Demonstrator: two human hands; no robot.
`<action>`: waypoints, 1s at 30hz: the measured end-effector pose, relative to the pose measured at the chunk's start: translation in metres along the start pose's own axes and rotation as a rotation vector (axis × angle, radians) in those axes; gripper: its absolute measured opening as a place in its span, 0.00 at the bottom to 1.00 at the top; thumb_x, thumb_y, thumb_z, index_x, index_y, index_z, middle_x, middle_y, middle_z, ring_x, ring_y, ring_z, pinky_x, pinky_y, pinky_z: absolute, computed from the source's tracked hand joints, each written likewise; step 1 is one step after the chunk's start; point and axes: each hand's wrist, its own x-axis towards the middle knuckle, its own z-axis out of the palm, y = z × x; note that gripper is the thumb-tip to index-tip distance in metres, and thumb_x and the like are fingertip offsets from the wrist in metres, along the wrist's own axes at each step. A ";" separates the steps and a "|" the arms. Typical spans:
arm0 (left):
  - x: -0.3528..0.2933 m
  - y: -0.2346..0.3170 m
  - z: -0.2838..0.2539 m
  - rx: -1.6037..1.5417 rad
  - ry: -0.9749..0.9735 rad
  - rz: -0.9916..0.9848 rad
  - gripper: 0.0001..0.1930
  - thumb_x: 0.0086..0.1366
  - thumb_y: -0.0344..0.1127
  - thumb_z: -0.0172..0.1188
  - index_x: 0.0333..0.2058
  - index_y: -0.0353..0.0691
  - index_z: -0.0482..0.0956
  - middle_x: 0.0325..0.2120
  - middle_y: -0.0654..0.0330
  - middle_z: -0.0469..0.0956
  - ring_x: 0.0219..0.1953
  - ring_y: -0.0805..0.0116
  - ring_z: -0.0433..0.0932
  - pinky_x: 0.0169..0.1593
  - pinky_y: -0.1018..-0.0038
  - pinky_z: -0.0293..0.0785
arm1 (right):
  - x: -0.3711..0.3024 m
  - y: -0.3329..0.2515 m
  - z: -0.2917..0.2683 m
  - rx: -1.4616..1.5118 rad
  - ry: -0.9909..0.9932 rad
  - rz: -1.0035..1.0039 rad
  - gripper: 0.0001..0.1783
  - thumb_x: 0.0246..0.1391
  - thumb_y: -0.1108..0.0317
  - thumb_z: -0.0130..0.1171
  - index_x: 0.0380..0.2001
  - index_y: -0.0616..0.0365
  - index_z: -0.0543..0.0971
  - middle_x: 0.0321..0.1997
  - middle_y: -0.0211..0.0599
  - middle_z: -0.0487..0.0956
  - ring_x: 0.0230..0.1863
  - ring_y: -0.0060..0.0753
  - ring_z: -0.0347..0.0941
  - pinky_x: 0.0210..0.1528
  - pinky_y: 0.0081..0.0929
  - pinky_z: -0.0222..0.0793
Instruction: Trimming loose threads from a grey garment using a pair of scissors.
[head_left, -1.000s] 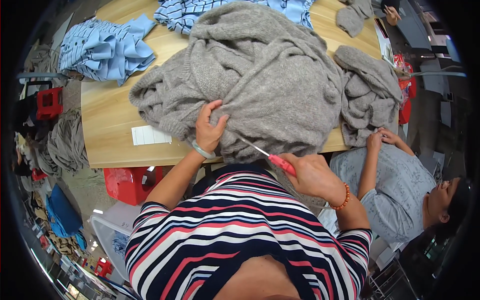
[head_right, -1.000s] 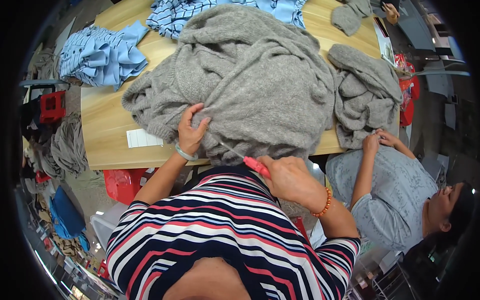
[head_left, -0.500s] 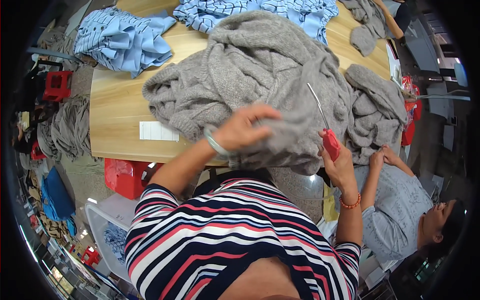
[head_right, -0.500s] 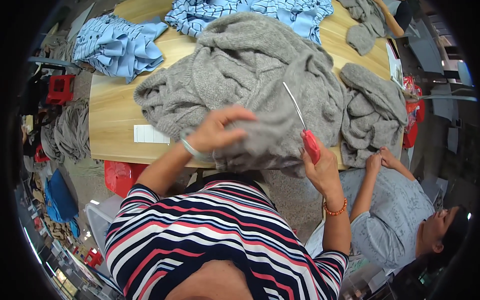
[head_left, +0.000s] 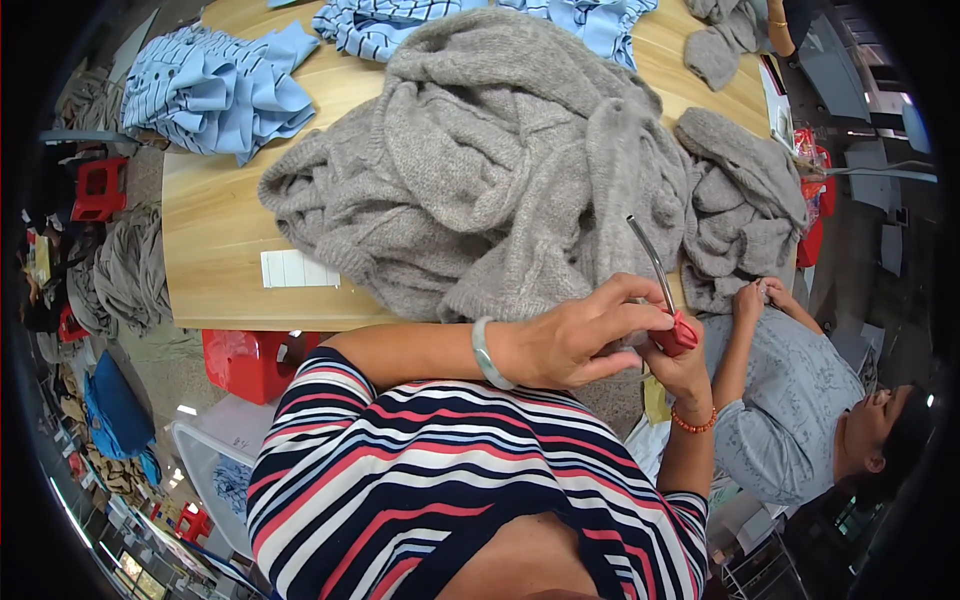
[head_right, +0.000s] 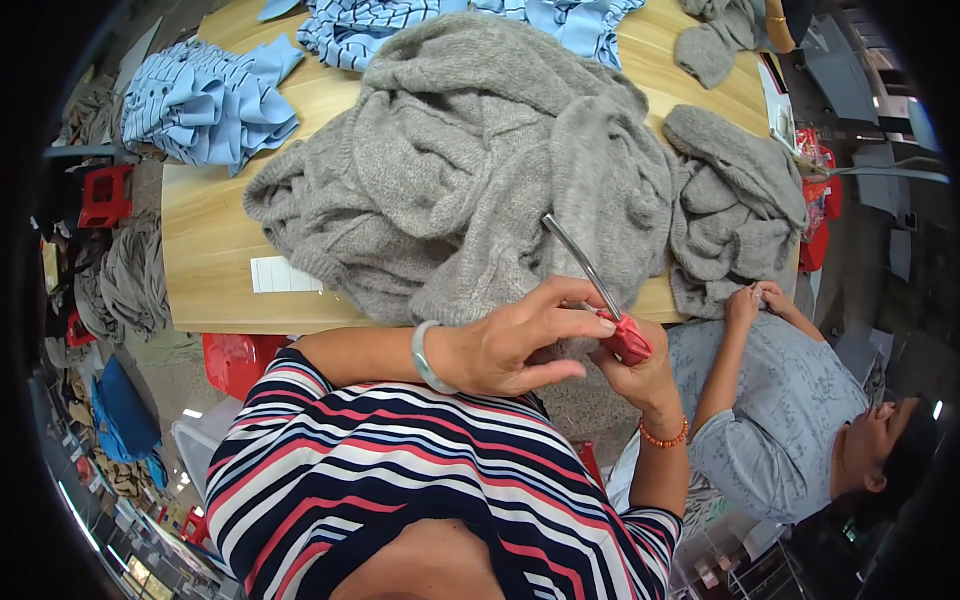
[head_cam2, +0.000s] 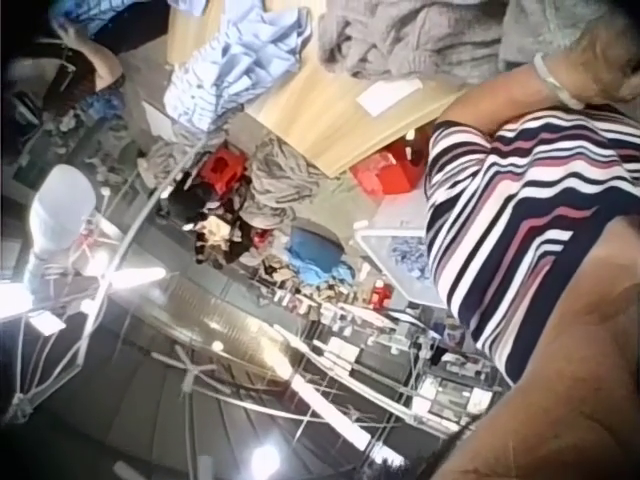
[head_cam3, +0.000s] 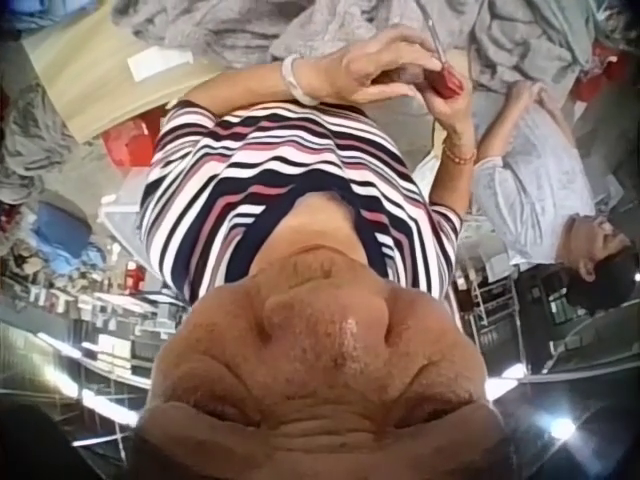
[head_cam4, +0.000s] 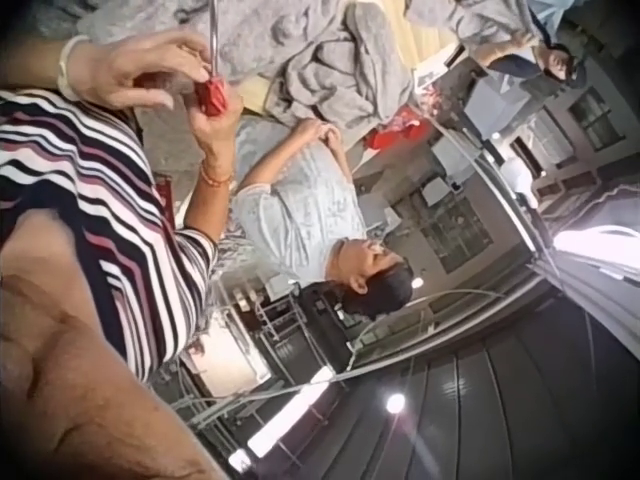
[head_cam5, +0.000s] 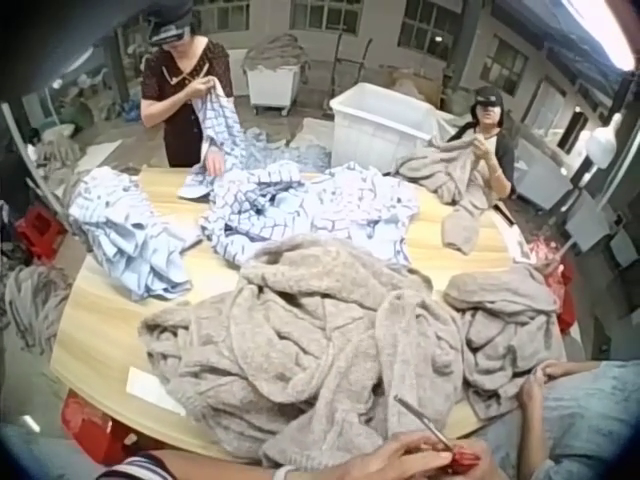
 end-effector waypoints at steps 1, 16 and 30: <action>0.004 -0.001 -0.007 0.052 -0.013 0.014 0.27 0.54 0.30 0.67 0.52 0.38 0.69 0.52 0.47 0.67 0.51 0.52 0.70 0.52 0.66 0.70 | -0.006 0.012 -0.011 -0.116 -0.041 -0.073 0.14 0.42 0.79 0.61 0.37 0.65 0.76 0.26 0.27 0.76 0.25 0.21 0.71 0.31 0.21 0.68; -0.093 -0.087 -0.007 0.646 -0.216 -0.718 0.29 0.53 0.33 0.64 0.54 0.40 0.66 0.45 0.47 0.69 0.43 0.48 0.73 0.45 0.65 0.72 | 0.030 -0.023 -0.133 0.156 0.756 -0.154 0.15 0.57 0.73 0.57 0.47 0.61 0.71 0.40 0.26 0.74 0.39 0.17 0.70 0.41 0.18 0.65; -0.054 -0.043 -0.094 1.041 0.398 -0.168 0.22 0.59 0.31 0.62 0.52 0.37 0.70 0.49 0.52 0.72 0.52 0.56 0.71 0.54 0.61 0.67 | 0.040 0.037 -0.095 0.100 0.426 -0.197 0.21 0.57 0.72 0.56 0.54 0.65 0.71 0.44 0.31 0.79 0.36 0.19 0.76 0.36 0.17 0.73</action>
